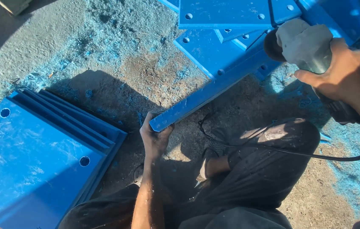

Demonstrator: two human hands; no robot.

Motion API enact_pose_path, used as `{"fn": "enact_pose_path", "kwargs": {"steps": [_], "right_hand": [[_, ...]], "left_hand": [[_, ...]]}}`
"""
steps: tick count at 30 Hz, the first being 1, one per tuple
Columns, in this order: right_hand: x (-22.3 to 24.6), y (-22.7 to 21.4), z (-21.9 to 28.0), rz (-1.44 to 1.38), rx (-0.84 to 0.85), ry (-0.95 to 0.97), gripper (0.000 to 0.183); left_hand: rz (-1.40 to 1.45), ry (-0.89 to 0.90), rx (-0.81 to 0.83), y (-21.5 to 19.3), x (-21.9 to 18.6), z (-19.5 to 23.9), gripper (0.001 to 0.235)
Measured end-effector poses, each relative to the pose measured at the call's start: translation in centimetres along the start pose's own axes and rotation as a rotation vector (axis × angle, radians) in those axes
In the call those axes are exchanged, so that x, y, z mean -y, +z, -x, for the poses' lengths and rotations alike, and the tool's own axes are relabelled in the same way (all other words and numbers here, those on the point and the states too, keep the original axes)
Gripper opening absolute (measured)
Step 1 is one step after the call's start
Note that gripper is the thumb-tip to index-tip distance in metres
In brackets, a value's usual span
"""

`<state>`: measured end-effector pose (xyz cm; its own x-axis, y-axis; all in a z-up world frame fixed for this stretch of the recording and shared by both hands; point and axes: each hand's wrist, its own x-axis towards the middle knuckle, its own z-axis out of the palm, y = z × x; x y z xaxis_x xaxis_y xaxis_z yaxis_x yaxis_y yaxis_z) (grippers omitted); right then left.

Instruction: The recorder is using an angle grinder to smooth the edges of square blue plastic components.

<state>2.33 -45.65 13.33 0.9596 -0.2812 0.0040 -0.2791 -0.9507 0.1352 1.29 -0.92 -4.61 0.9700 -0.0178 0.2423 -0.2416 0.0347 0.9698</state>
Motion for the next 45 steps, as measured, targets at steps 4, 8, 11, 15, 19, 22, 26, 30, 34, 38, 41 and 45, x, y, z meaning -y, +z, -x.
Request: {"fn": "enact_pose_path", "kwargs": {"steps": [4, 8, 11, 15, 19, 22, 26, 30, 34, 38, 41, 45], "right_hand": [[0.4, -0.1, -0.2, 0.052, -0.067, -0.064, 0.102], [1.2, -0.7, -0.5, 0.091, -0.072, -0.135, 0.101], [1.5, -1.0, -0.5, 0.110, -0.092, -0.105, 0.099], [3.9, -2.2, 1.3, 0.058, -0.013, -0.121, 0.102], [4.2, -2.6, 1.5, 0.026, 0.049, -0.105, 0.097], [3.3, -2.4, 0.8, 0.116, -0.050, -0.106, 0.092], [4.1, -2.3, 1.1, 0.089, -0.045, -0.094, 0.095], [3.0, -0.4, -0.3, 0.163, -0.053, -0.106, 0.095], [1.6, -0.3, -1.0, 0.212, -0.139, -0.068, 0.098], [0.4, 0.5, -1.0, 0.074, -0.054, -0.030, 0.100], [-0.2, 1.2, -1.6, 0.051, -0.090, -0.036, 0.102], [-1.7, 2.0, -2.9, 0.086, -0.066, -0.019, 0.110]], "left_hand": [[-0.021, -0.044, -0.017, -0.2, 0.9, -0.1, 0.022], [-0.054, 0.001, -0.029, -0.5, 1.2, 0.3, 0.023], [-0.022, 0.008, -0.025, -0.8, 1.1, -0.1, 0.020], [-0.047, -0.077, -0.045, -1.0, 1.1, -0.2, 0.022], [-0.146, -0.044, -0.041, -1.5, 1.3, 0.0, 0.024], [-0.184, 0.086, -0.021, -1.5, 1.4, 0.0, 0.017], [-0.157, 0.055, -0.005, -1.1, 0.3, -0.4, 0.020], [-0.144, -0.016, -0.034, -1.6, 1.1, -0.1, 0.026], [-0.126, 0.027, -0.031, -1.6, 1.4, -0.7, 0.026], [-0.189, 0.027, -0.050, -1.6, 1.2, -0.4, 0.026], [-0.189, -0.011, -0.068, -1.8, 0.8, -0.8, 0.028], [-0.247, 0.003, -0.057, -1.6, 1.1, -0.7, 0.023]]}}
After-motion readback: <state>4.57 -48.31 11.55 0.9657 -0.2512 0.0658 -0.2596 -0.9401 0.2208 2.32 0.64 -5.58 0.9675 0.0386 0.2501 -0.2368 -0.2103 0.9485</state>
